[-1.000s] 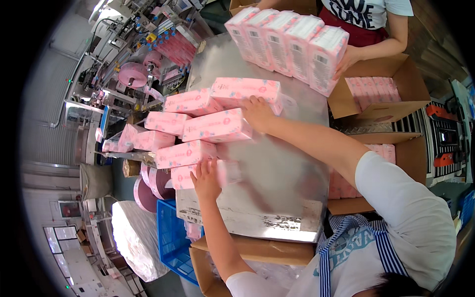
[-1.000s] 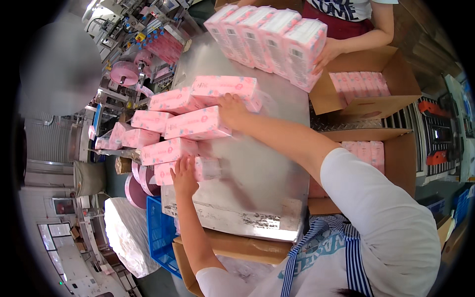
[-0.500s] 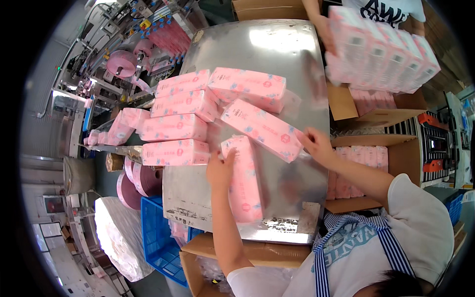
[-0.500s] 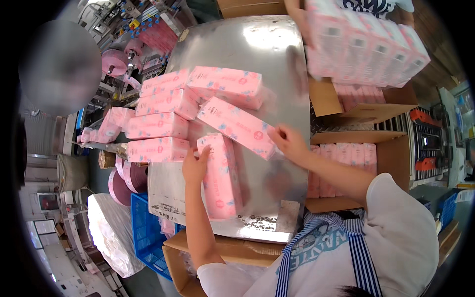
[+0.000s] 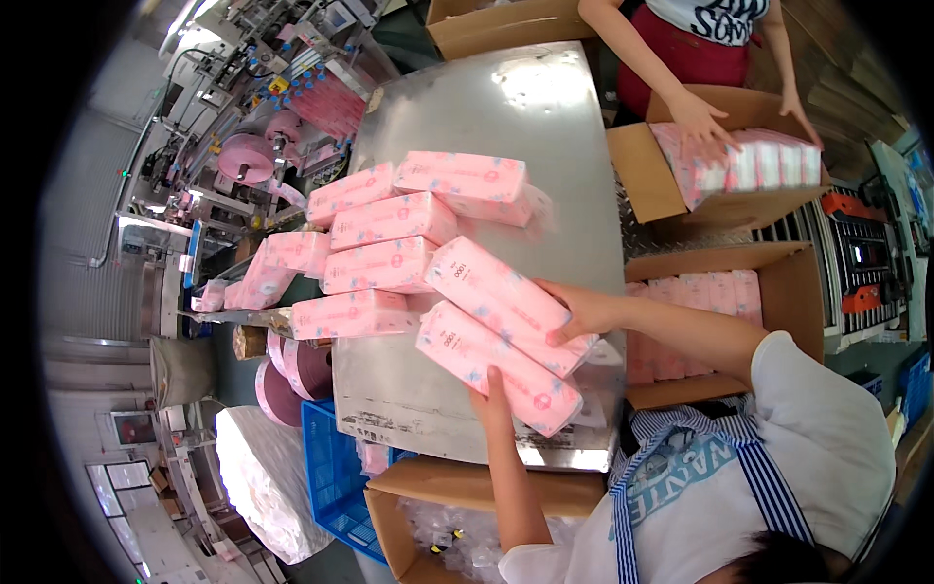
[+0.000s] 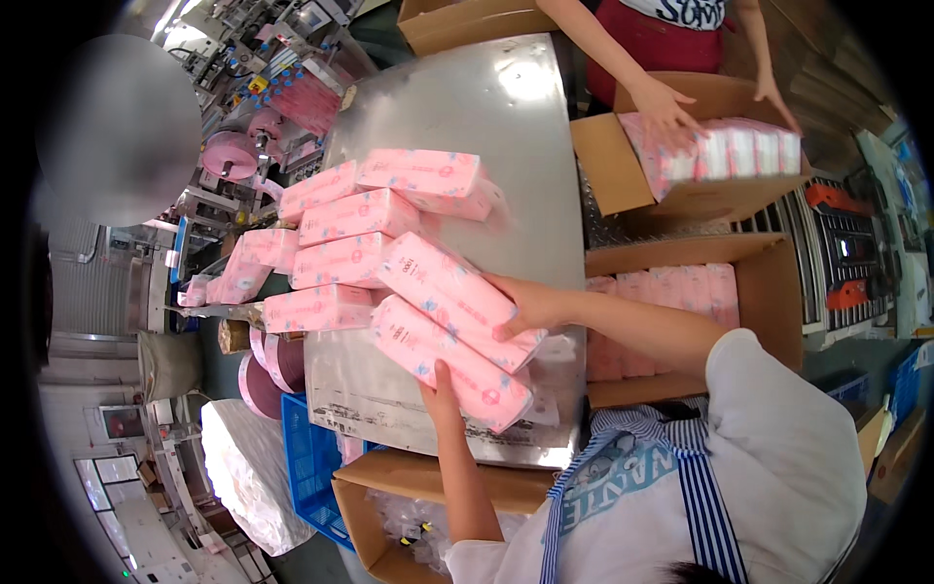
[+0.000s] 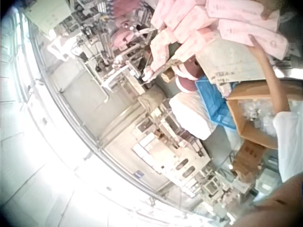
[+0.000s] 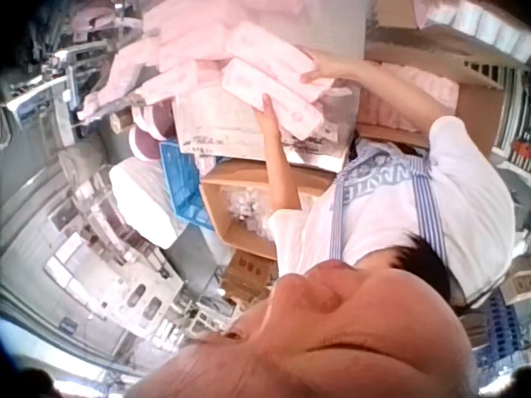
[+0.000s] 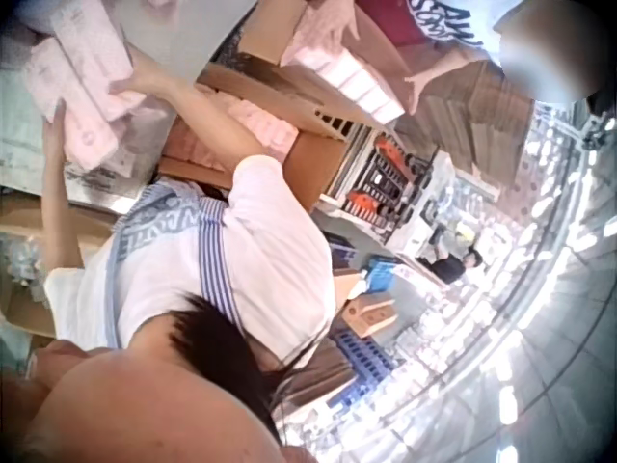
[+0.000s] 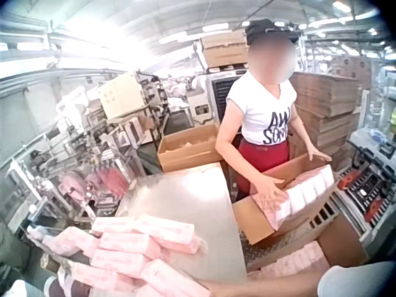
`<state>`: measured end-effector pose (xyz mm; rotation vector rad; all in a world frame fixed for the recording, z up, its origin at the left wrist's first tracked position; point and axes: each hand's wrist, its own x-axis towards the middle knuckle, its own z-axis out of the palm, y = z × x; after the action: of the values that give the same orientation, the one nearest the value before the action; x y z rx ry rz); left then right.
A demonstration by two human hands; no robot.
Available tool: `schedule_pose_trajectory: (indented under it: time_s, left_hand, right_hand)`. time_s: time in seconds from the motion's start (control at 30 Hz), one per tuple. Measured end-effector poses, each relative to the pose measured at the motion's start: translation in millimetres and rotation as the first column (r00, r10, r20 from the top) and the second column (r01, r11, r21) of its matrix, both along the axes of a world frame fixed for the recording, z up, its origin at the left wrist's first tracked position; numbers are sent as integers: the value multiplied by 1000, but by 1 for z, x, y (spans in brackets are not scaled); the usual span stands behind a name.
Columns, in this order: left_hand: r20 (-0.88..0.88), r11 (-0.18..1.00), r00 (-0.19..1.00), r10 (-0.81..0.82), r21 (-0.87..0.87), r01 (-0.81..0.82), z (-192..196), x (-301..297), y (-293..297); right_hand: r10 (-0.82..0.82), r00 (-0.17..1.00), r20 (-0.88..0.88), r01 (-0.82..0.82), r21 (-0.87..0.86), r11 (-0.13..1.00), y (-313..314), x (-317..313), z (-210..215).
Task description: The person packs pink rectangular packages into cardboard boxes by hand, organizing them into neat layers. They place filled boxes onto a conveyor belt and prepare new cardboard boxes for continued packing.
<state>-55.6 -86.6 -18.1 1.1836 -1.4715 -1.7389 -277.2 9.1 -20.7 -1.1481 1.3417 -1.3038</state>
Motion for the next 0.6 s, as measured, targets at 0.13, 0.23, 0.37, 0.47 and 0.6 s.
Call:
schedule_pose_trajectory:
  time_s: [0.13,0.23,0.37,0.47,0.6]
  left_hand:
    - [60,965,978,-202,-156,209,7,30,43]
    - [93,912,920,-381,-126,390,15,13,76]
    - [51,891,905,-422,-161,424,22,-9,104]
    - [-37,773,788,-614,-229,592,-2,-35,131]
    - [161,617,621,-767,-84,783,-6,-92,190]
  right_hand:
    - [-95,991,92,88,76,993,63,-2,35]
    - [-42,989,142,49,-48,998,100,-11,34]
    - [-168,982,-88,154,-148,977,157,-21,52]
    - [-340,790,-511,402,11,916,228,-37,87]
    - [-250,766,-592,533,368,762,337,-51,54]
